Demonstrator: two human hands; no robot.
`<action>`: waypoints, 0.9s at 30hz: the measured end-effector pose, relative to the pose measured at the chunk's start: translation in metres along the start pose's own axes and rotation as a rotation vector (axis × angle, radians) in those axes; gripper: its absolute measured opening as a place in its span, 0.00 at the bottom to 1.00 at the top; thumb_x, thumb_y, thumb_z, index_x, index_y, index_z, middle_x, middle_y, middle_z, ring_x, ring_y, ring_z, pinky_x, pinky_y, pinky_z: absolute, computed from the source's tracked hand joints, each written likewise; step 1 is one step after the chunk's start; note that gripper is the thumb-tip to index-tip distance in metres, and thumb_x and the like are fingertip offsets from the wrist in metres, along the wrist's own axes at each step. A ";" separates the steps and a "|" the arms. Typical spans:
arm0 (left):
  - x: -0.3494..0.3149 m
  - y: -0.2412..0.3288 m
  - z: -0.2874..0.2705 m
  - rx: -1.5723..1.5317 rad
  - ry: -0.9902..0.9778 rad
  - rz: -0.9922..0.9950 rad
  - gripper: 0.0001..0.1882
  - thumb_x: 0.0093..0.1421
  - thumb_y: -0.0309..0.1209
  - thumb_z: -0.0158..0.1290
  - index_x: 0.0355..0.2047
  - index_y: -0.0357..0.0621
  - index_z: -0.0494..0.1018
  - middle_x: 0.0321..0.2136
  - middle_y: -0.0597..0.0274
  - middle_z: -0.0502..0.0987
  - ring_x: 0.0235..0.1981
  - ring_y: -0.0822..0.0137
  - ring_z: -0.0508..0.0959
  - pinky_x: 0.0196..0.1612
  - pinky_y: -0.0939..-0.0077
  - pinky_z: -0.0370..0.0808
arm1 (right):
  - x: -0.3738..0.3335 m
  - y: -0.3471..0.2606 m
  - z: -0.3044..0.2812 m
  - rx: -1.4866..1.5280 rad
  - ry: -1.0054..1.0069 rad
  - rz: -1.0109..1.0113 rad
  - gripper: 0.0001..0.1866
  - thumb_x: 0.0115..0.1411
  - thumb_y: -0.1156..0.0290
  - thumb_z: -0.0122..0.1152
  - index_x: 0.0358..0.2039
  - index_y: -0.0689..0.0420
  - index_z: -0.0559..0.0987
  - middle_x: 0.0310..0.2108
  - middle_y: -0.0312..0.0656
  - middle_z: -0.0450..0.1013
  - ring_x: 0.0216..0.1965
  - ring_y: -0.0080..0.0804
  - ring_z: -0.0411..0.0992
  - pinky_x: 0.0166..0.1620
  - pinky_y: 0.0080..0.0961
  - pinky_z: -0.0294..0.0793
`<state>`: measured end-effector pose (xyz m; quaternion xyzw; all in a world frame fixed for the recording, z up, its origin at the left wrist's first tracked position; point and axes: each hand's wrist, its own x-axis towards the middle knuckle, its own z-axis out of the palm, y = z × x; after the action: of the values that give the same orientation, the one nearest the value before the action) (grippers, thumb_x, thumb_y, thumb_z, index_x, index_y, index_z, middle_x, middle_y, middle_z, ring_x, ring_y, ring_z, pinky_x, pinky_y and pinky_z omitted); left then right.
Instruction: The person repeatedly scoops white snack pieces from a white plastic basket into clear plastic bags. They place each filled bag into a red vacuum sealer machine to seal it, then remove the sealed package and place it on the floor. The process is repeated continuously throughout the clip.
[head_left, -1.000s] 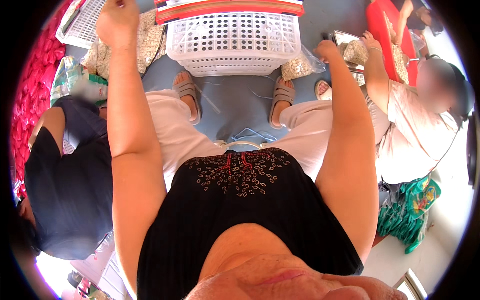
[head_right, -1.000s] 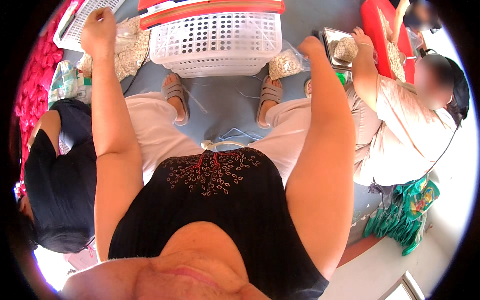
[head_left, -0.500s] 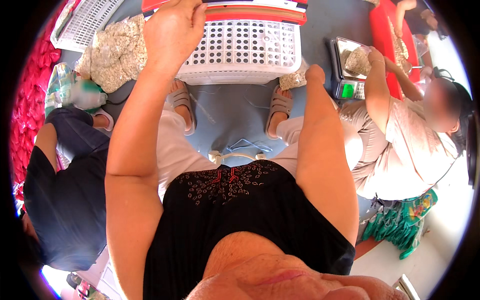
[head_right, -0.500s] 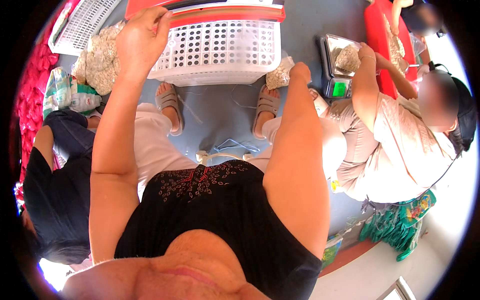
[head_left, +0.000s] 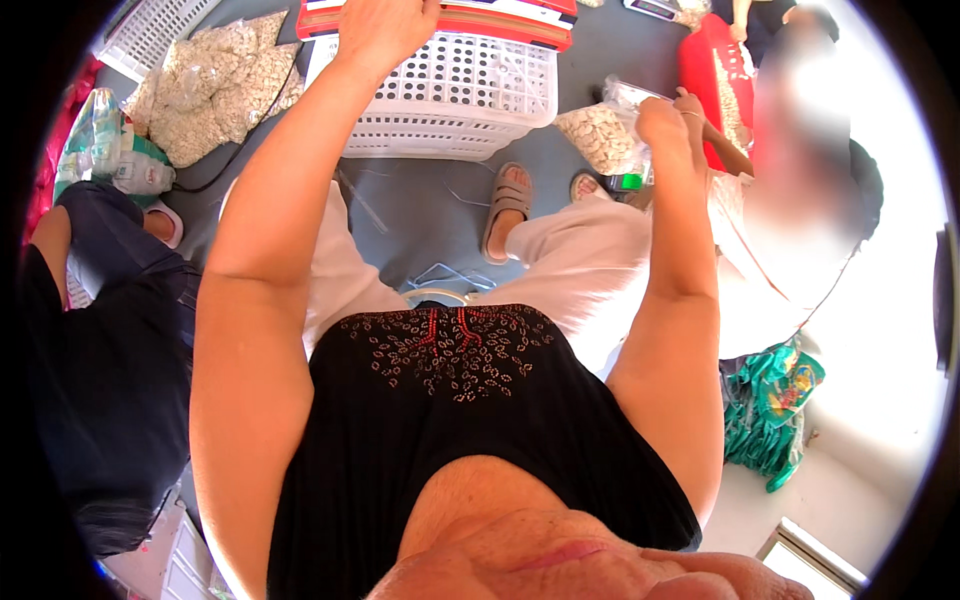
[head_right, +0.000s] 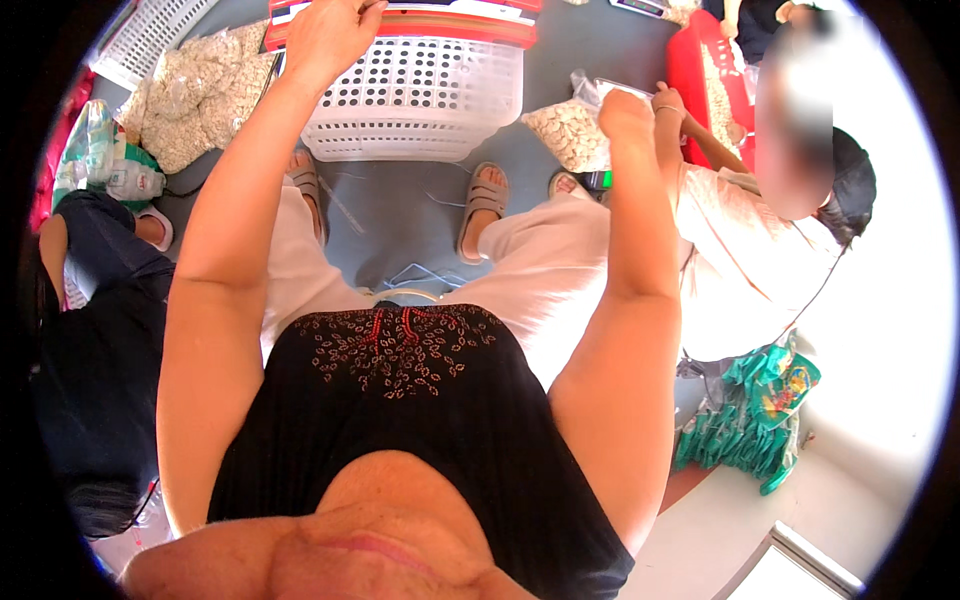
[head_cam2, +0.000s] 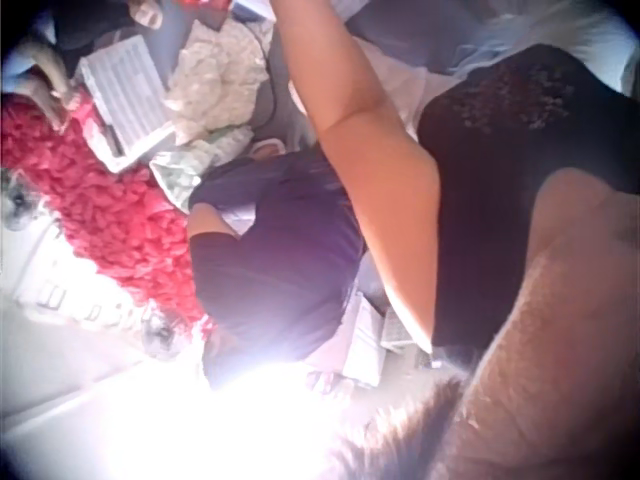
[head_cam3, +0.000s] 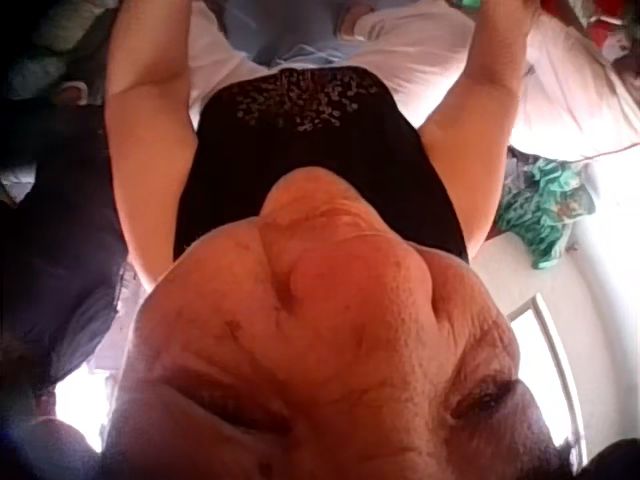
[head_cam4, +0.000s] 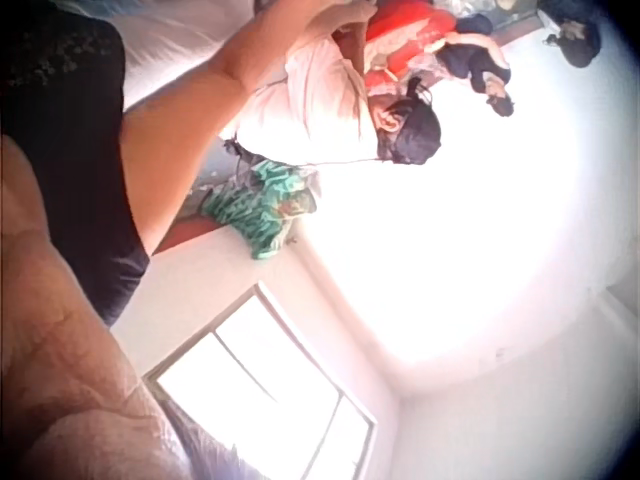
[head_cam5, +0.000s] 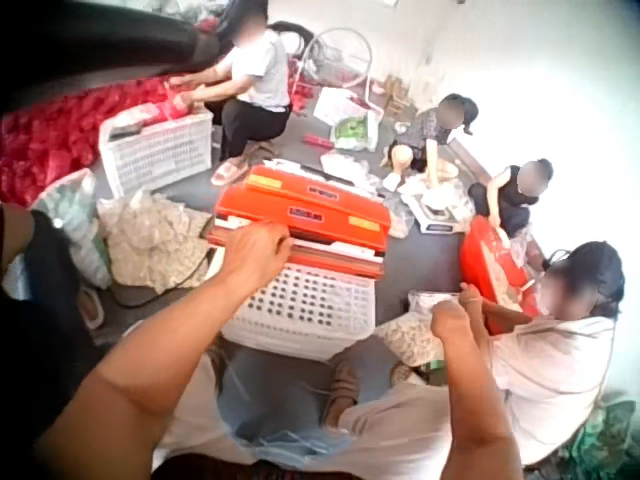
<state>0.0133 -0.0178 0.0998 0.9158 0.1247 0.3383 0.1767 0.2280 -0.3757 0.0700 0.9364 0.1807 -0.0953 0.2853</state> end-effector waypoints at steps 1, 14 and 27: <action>-0.002 0.001 -0.001 -0.027 -0.012 -0.021 0.09 0.53 0.33 0.52 0.24 0.41 0.76 0.24 0.50 0.77 0.29 0.50 0.77 0.34 0.57 0.73 | -0.012 0.004 -0.020 0.026 0.072 0.004 0.12 0.53 0.70 0.52 0.36 0.58 0.80 0.41 0.51 0.75 0.46 0.47 0.73 0.49 0.40 0.72; -0.010 0.015 0.003 -0.063 -0.191 -0.078 0.09 0.56 0.37 0.51 0.27 0.48 0.77 0.27 0.57 0.78 0.30 0.54 0.78 0.33 0.60 0.74 | -0.085 -0.068 -0.159 0.462 0.532 -0.276 0.16 0.52 0.57 0.58 0.31 0.57 0.80 0.30 0.53 0.75 0.37 0.50 0.73 0.41 0.37 0.71; -0.009 0.035 0.030 -0.393 -0.045 0.126 0.09 0.54 0.28 0.51 0.37 0.51 0.73 0.40 0.65 0.75 0.35 0.54 0.77 0.37 0.59 0.75 | -0.051 -0.118 -0.115 1.722 -0.154 -0.442 0.17 0.55 0.62 0.59 0.42 0.59 0.79 0.24 0.35 0.75 0.19 0.15 0.64 0.23 0.15 0.66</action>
<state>0.0307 -0.0596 0.0874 0.8771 -0.0054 0.3458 0.3334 0.1433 -0.2340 0.1194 0.7609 0.2034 -0.3134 -0.5306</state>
